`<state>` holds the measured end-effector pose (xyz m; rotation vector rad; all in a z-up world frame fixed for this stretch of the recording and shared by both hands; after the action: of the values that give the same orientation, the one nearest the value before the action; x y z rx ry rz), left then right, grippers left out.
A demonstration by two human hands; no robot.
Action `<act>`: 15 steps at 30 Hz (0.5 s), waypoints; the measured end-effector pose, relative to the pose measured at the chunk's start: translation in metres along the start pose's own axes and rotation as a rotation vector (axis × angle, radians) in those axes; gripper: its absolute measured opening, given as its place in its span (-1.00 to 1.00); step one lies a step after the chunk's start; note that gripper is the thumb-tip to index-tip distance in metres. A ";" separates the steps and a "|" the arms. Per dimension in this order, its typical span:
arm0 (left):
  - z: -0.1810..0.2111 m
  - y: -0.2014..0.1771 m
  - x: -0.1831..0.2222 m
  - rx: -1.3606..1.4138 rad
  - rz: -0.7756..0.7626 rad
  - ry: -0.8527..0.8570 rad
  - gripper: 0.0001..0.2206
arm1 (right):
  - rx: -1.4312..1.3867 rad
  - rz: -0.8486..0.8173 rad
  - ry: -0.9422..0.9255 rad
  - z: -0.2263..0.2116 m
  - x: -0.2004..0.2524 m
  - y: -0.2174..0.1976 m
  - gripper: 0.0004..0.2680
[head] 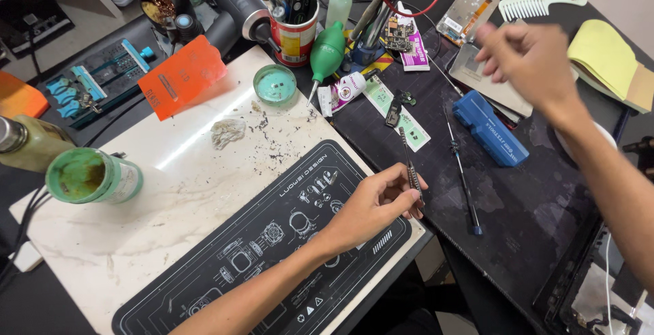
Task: The person detaches a laptop screen from its assembly, handles internal chassis components, and uses a screwdriver and tweezers to manipulate small parts and wires on a workbench.
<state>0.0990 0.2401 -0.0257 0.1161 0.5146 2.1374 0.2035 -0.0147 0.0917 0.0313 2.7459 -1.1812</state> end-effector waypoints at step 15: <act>0.025 -0.044 0.026 0.036 0.180 0.083 -0.81 | 0.214 -0.274 -0.290 -0.074 0.030 0.117 -0.86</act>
<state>0.1240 0.2912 -0.0240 0.0972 0.6111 2.3162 0.1734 0.1185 0.0528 -0.4673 2.4148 -1.4156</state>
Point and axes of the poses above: each hand's wrist, its own x-axis away from the middle knuckle, its own y-axis out of the palm, z = x × y, the point moved 4 cm from there along -x, towards the middle knuckle, and after that the axes turned 7 degrees about -z, right-handed, at the moved point
